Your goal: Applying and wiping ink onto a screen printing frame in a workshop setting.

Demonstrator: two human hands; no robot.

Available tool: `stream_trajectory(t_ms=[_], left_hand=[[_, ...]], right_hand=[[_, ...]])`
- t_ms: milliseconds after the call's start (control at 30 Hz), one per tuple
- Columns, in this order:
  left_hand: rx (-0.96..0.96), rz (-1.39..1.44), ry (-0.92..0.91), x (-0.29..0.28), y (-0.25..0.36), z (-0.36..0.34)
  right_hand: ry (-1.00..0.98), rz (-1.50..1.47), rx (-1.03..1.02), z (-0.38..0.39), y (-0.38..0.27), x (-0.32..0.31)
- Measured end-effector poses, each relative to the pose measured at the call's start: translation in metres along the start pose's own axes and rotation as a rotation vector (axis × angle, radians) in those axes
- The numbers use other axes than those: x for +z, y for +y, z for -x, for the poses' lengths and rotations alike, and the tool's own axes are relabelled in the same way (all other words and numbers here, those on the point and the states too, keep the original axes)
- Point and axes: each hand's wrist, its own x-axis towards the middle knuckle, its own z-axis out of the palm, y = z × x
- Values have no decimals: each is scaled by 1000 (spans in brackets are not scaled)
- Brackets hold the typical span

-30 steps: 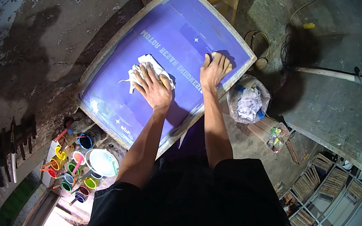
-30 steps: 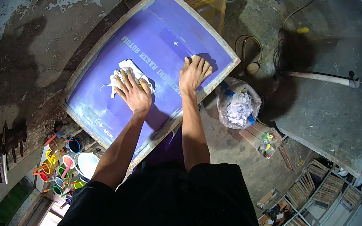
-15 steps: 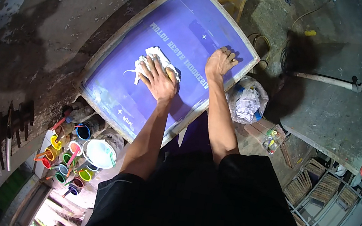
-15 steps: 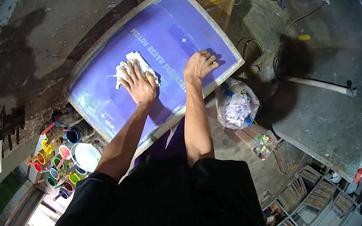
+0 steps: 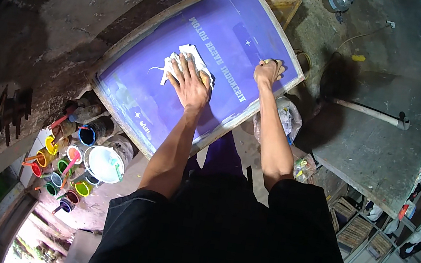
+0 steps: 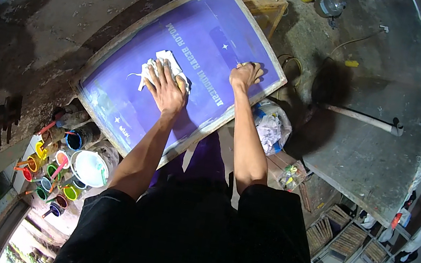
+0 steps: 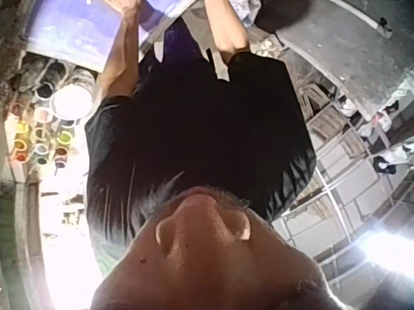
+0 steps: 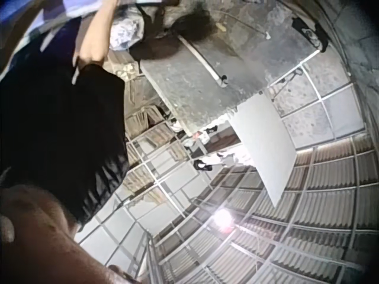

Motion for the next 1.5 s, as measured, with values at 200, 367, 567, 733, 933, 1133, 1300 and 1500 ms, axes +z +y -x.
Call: stream_trajectory(t_ms=[200, 367, 567, 733, 933, 1133, 1300, 1500], left_hand=[[-8, -18, 1, 2, -2, 1], [6, -8, 1, 4, 2, 1], [-20, 4, -9, 3, -1, 4], [3, -6, 11, 3, -2, 1], [1, 37, -12, 0, -1, 0], [-1, 31, -8, 2, -5, 3], [4, 35, -9, 2, -2, 3], [8, 8, 4, -1, -2, 3]], right_hand=[[-32, 109, -43, 8, -8, -5], [98, 609, -404, -1, -7, 6], [-62, 380, -245, 0, -12, -1], [-136, 90, -88, -11, -6, -16], [-198, -33, -93, -16, -5, -23], [-162, 48, -213, 0, -7, -28], [-110, 179, -152, -15, -12, -21], [-402, -263, 187, -48, 5, -10]])
